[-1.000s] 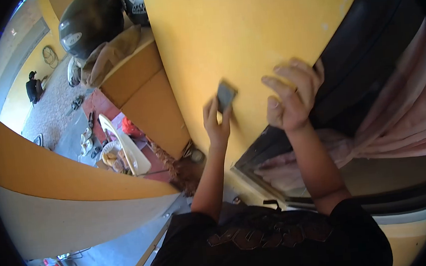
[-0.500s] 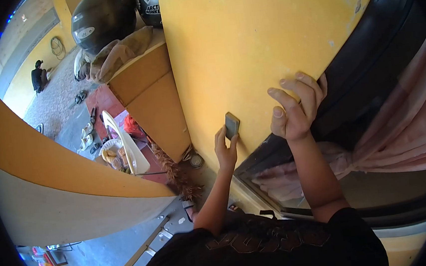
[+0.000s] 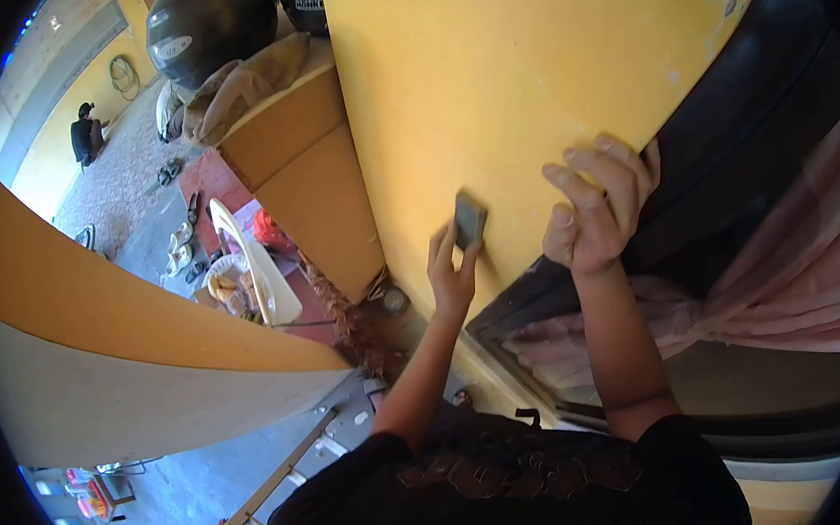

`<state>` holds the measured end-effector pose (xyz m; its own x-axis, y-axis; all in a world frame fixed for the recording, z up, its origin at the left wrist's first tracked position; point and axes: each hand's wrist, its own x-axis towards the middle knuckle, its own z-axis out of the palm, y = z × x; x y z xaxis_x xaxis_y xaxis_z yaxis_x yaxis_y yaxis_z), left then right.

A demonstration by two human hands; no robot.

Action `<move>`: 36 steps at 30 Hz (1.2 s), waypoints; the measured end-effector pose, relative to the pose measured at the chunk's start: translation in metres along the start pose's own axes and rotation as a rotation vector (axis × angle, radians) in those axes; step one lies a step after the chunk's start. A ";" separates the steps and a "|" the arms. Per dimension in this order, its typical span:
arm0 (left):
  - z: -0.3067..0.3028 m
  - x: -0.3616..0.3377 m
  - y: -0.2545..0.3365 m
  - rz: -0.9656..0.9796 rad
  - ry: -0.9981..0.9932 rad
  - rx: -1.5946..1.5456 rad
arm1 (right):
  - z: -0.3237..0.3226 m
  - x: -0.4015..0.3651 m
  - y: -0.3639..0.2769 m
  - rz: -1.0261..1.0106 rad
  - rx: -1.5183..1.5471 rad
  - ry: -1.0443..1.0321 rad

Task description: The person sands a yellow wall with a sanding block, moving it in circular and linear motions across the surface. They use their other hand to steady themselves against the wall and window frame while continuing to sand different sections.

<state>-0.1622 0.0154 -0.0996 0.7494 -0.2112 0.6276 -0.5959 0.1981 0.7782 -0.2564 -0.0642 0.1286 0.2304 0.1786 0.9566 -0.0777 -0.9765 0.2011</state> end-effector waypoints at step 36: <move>0.001 0.048 0.031 -0.025 0.031 -0.051 | 0.001 0.001 -0.003 0.007 0.036 0.029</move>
<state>-0.1453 0.0101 -0.0460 0.7727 -0.1874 0.6065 -0.5623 0.2414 0.7909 -0.2545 -0.0613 0.1287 0.2014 0.1750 0.9638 -0.0439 -0.9813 0.1874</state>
